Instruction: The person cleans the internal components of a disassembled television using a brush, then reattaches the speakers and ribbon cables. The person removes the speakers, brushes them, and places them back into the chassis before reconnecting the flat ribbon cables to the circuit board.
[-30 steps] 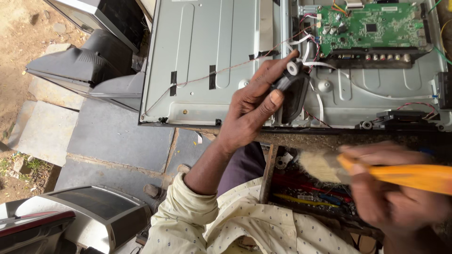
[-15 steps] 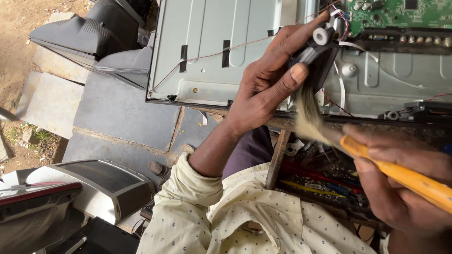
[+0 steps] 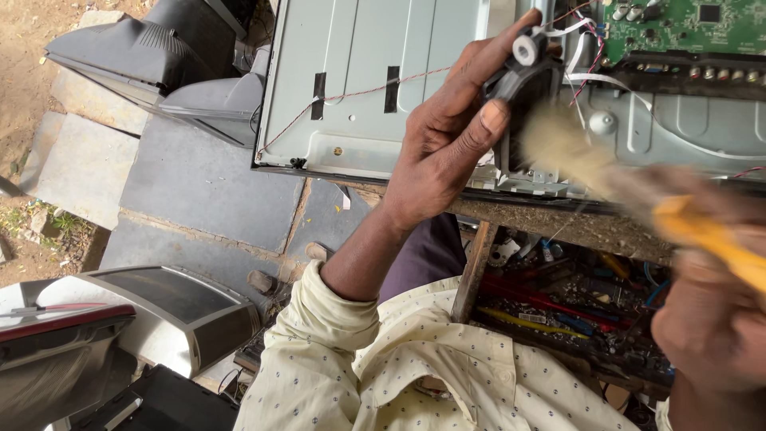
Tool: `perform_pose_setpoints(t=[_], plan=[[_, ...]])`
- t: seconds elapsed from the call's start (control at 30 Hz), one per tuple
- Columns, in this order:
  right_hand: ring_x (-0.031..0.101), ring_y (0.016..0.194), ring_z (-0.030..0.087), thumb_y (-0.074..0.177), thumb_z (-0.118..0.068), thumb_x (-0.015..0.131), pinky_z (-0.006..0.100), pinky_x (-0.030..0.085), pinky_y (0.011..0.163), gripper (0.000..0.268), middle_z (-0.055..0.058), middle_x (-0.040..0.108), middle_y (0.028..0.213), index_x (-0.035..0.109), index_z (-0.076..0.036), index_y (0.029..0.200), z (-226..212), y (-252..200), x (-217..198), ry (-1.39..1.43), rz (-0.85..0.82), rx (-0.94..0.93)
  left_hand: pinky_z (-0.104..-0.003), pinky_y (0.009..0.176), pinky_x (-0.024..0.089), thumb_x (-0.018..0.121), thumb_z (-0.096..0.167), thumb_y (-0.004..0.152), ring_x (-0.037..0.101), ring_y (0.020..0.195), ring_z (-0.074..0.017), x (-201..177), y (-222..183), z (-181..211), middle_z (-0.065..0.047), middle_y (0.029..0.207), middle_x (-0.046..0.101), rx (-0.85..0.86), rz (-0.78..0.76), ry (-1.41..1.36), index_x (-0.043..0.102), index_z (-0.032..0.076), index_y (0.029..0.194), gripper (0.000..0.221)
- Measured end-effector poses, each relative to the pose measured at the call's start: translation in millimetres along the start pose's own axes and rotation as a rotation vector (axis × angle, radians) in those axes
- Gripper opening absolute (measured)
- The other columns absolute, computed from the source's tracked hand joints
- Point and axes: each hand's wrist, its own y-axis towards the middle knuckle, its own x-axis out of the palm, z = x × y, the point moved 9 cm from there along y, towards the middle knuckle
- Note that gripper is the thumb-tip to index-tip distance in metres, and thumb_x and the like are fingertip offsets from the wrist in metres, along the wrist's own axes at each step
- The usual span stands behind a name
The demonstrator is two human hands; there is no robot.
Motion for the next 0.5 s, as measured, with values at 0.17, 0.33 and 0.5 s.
perform_pose_setpoints(t=[0.17, 0.33, 0.5], plan=[[0.067, 0.100, 0.026, 0.120, -0.027, 0.042, 0.037, 0.059, 0.097, 0.032, 0.019, 0.066, 0.116, 0.052, 0.002, 0.127, -4.8, 12.4, -4.5, 0.016, 0.033, -0.089, -0.027, 0.124, 0.036, 0.057, 0.037, 0.122, 0.049, 0.137, -0.0100, -8.1, -2.3, 3.7, -0.002, 0.149, 0.051, 0.001, 0.031, -0.062, 0.041, 0.017, 0.159, 0.045], [0.068, 0.099, 0.023, 0.118, -0.027, 0.045, 0.034, 0.058, 0.096, 0.031, 0.017, 0.067, 0.114, 0.057, 0.000, 0.126, 26.0, 28.4, -20.4, -0.019, 0.065, -0.078, -0.030, 0.125, 0.039, 0.061, 0.035, 0.119, 0.051, 0.137, -0.0135, -15.6, -8.4, 1.0, -0.005, 0.146, 0.054, 0.015, 0.085, -0.167, 0.040, 0.017, 0.160, 0.049], [0.070, 0.094, 0.020, 0.112, -0.024, 0.051, 0.031, 0.059, 0.088, 0.028, 0.016, 0.070, 0.108, 0.061, 0.000, 0.122, 76.0, 82.5, 0.5, -0.005, -0.030, 0.048, -0.028, 0.114, 0.045, 0.066, 0.038, 0.112, 0.054, 0.124, -0.0123, 1.0, -38.1, 6.9, -0.002, 0.137, 0.057, 0.031, 0.077, -0.061, 0.047, 0.022, 0.157, 0.051]])
